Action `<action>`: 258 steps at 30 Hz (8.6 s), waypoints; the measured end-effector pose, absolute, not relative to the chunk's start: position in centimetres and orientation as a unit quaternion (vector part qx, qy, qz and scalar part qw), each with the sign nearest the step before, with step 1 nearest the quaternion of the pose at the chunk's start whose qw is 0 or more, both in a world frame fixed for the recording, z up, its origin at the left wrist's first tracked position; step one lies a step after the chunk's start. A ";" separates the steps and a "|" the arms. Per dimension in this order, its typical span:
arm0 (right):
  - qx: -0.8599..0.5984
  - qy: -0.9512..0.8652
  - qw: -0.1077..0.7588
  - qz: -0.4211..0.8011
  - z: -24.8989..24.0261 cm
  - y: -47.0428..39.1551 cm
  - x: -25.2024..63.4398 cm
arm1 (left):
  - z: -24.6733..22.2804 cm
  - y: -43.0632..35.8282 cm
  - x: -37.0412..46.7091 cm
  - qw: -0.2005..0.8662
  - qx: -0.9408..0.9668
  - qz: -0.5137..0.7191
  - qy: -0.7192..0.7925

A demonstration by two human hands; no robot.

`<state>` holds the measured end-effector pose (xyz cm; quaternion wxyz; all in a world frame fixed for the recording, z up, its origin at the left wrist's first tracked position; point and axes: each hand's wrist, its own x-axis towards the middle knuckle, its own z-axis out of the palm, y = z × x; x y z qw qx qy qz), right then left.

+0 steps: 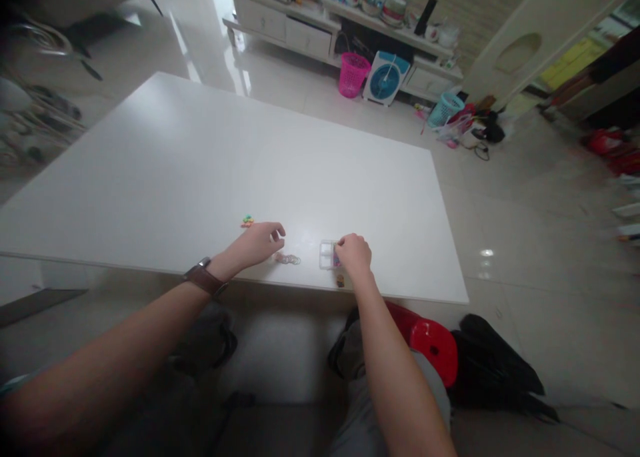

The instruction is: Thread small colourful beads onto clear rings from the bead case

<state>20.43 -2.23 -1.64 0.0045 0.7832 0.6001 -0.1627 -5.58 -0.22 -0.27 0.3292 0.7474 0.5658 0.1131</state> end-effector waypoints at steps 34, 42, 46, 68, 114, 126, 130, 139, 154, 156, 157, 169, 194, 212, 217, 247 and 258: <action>0.602 0.523 -0.357 -0.486 -0.6 -3.6 15.8 | 0.6 -0.9 -2.6 0.734 0.495 0.213 0.414; 0.598 0.484 -0.379 -0.515 -0.5 -3.6 15.6 | 0.1 -0.8 -2.3 0.673 0.506 0.239 0.483; 0.600 0.462 -0.382 -0.530 -0.1 -3.5 15.4 | -0.1 -0.7 -2.3 0.684 0.485 0.292 0.460; 0.592 0.497 -0.379 -0.508 -0.7 -3.8 14.9 | 0.2 -0.7 -2.0 0.641 0.506 0.288 0.500; 0.621 0.538 -0.377 -0.428 0.7 -4.1 16.4 | -4.2 0.0 -1.7 0.283 0.799 0.094 0.523; 0.625 0.534 -0.381 -0.423 0.5 -3.7 17.1 | -4.0 -0.3 -1.4 0.283 0.807 0.097 0.510; 0.622 0.536 -0.386 -0.421 0.5 -3.7 17.1 | -4.3 -0.2 -1.3 0.280 0.810 0.102 0.504; 0.625 0.536 -0.381 -0.421 0.6 -3.7 17.2 | -4.2 -0.5 -0.4 0.278 0.815 0.102 0.497; 0.657 0.553 -0.365 -0.359 1.1 -3.2 18.6 | -3.3 -0.1 -1.1 0.280 0.818 0.089 0.496; 0.690 0.579 -0.322 -0.291 1.4 -3.0 19.8 | -2.9 0.3 -1.3 0.285 0.806 0.094 0.510; 0.703 0.597 -0.287 -0.259 1.4 -3.0 20.4 | -2.7 0.4 -1.4 0.287 0.799 0.099 0.519; 0.730 0.664 -0.026 -0.161 -1.3 -3.7 21.5 | -1.5 0.7 -1.9 0.294 0.771 0.132 0.550; 0.761 0.630 0.039 -0.152 -2.3 -2.3 20.5 | -1.9 0.3 -2.0 0.300 0.781 0.135 0.531; 0.622 0.481 -0.349 -0.510 1.0 -3.1 18.0 | -0.2 -0.8 0.5 0.767 0.459 0.309 0.325; 0.637 0.500 -0.350 -0.471 0.6 -3.3 17.5 | -0.6 -0.9 0.3 0.706 0.493 0.324 0.393; 0.625 0.532 -0.363 -0.440 2.1 -4.0 16.5 | -1.0 1.1 -3.2 0.333 0.765 0.111 0.539; 0.628 0.552 -0.354 -0.420 2.0 -4.2 16.8 | -1.4 1.3 -3.6 0.341 0.773 0.099 0.525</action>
